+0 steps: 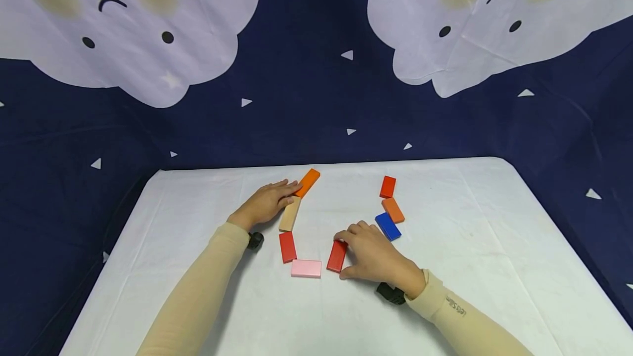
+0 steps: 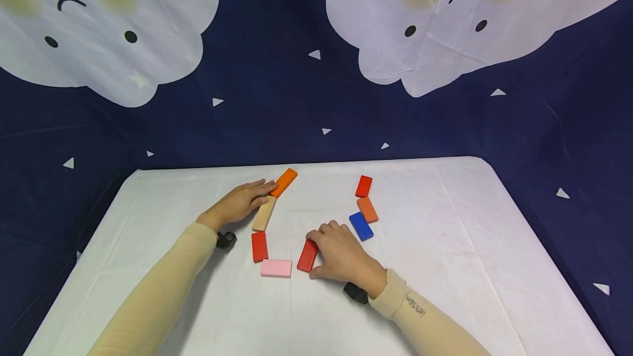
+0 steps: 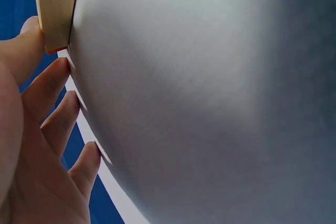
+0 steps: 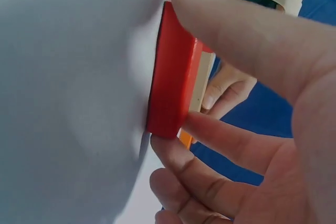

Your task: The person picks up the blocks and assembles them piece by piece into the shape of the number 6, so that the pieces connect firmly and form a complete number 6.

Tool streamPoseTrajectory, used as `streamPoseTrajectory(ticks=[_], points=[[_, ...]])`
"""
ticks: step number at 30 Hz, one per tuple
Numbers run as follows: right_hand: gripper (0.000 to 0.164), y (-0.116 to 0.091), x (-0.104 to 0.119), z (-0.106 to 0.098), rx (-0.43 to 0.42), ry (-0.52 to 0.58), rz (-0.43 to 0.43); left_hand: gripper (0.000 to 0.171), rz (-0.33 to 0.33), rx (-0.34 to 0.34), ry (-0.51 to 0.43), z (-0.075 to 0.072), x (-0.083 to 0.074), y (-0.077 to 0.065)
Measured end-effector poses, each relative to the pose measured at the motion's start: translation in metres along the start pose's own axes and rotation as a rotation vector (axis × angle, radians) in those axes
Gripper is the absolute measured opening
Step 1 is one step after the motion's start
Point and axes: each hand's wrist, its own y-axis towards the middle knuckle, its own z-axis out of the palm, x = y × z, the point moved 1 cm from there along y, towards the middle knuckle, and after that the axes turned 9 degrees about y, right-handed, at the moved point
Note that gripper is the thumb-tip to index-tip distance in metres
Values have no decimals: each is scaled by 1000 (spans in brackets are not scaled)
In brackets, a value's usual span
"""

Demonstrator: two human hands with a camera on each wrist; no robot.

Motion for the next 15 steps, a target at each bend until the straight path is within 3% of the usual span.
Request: streamPoseTrajectory(ticks=[15], points=[[68,3,5,8,-22,-15,5,49,3,-12,1,-1,-1,-1]])
